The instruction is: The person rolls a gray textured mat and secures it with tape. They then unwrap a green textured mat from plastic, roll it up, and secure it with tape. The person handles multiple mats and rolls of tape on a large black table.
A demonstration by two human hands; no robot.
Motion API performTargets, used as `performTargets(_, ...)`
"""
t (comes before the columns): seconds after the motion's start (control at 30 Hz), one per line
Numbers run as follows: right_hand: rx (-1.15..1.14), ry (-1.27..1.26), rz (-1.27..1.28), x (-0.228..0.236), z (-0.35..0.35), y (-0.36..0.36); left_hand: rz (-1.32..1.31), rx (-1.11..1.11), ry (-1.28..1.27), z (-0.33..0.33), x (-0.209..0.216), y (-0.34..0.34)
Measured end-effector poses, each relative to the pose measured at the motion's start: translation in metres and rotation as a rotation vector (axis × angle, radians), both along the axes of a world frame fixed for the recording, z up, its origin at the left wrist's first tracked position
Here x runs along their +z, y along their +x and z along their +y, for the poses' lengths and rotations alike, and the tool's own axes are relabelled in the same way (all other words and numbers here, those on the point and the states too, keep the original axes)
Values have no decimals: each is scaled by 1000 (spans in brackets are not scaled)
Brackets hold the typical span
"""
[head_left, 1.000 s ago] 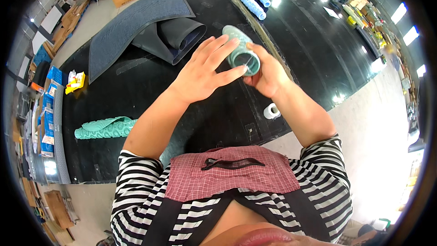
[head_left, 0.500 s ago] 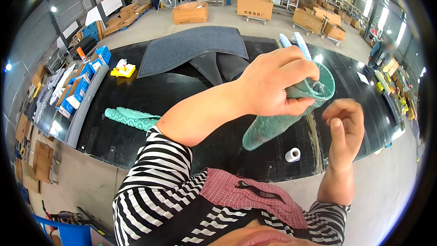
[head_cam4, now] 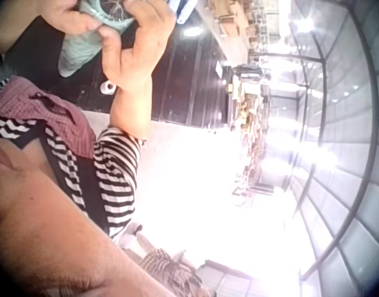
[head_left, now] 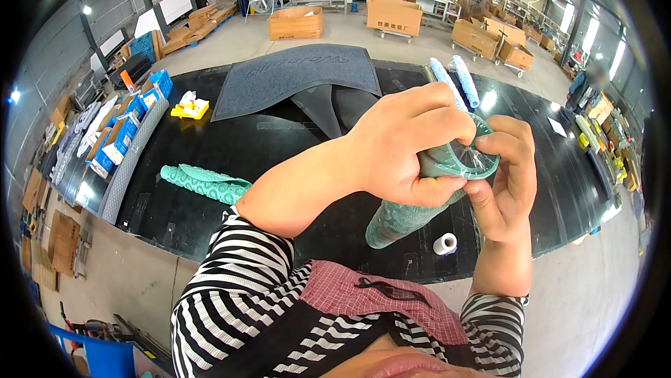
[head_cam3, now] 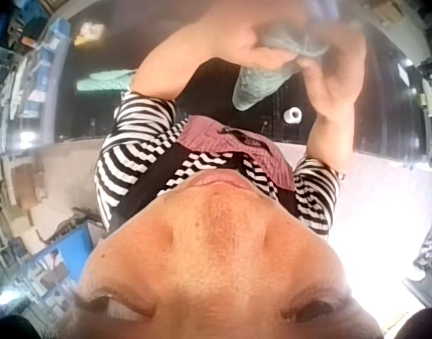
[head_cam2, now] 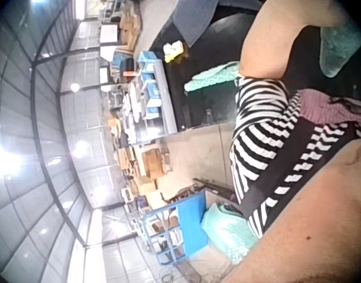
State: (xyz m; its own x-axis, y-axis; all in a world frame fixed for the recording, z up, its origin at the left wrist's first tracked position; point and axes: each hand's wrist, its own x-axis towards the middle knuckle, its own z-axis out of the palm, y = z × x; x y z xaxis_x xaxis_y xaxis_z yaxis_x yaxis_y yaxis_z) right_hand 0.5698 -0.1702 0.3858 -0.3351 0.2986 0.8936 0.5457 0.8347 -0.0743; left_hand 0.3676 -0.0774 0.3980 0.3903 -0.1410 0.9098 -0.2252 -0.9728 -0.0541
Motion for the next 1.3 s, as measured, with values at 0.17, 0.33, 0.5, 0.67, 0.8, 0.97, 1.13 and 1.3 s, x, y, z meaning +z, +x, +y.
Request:
performTargets(0.17, 62, -16, -45, 4, 15, 2, 90, 17, 15, 11, 1, -5)
performTargets(0.33, -19, -77, -163, 29, 17, 6, 272, 133, -18, 12, 27, -21)
performTargets(0.5, -84, -187, -313, 68, 10, 2, 640, 186, -71, 21, 76, -27)
performTargets(0.67, 82, -336, -484, 104, 17, 3, 623, 138, -37, 21, 79, -29)
performTargets(0.8, 178, -374, -591, 118, 26, 6, 677, 132, -153, 18, 77, -24)
performTargets(0.97, 49, -433, -677, 121, 23, 4, 585, 118, -46, 25, 71, -23)
performTargets(1.13, -59, -355, -568, 107, 22, 6, 508, 99, -38, 35, 58, -28)
performTargets(1.3, -187, -228, -419, 87, 23, 4, 330, 159, 19, 34, 46, -30)
